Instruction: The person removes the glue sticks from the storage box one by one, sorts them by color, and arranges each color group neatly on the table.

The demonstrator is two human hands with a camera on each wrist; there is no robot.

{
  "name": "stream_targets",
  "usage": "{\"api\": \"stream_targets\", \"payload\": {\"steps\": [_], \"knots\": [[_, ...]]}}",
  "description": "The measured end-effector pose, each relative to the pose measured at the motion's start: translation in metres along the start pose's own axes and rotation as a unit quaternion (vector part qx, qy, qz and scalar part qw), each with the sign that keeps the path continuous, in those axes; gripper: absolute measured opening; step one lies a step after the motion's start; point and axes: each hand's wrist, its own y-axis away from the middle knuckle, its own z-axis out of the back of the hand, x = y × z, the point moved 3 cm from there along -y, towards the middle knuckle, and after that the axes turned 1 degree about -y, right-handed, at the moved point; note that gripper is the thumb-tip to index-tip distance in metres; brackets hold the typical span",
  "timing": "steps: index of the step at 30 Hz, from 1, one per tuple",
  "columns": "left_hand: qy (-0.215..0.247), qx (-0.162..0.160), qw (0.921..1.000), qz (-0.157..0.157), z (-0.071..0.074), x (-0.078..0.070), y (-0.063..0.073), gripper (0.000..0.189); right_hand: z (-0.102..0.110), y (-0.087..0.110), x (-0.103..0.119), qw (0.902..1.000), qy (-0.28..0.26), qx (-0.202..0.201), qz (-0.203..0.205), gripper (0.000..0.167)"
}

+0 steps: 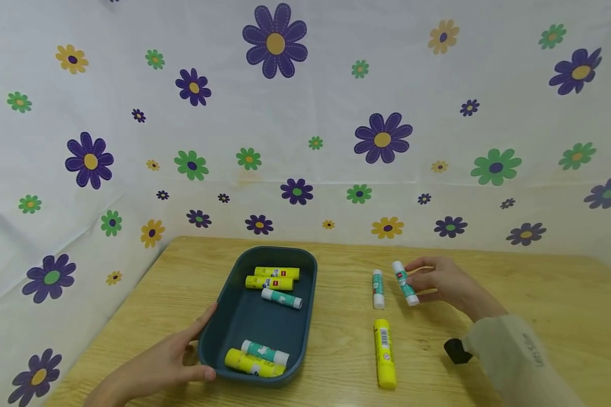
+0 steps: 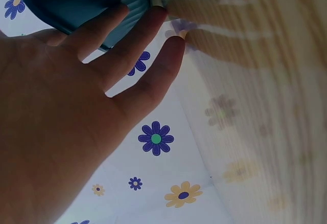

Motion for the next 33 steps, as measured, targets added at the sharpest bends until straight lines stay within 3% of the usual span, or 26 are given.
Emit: {"api": "stream_targets", "payload": {"steps": [9, 20, 33], "knots": [[0.020, 0.008, 0.9997, 0.009, -0.001, 0.004, 0.002, 0.102, -0.009, -0.007, -0.001, 0.9975, 0.053, -0.043, -0.014, 0.042], [0.002, 0.001, 1.0000, -0.004, 0.001, -0.001, 0.001, 0.102, -0.023, -0.011, 0.004, 0.9886, 0.122, -0.078, -0.042, 0.041], [0.018, 0.003, 0.9998, 0.002, 0.000, -0.003, 0.001, 0.103, -0.024, -0.013, 0.001, 0.9901, 0.106, -0.075, -0.052, 0.038]]}}
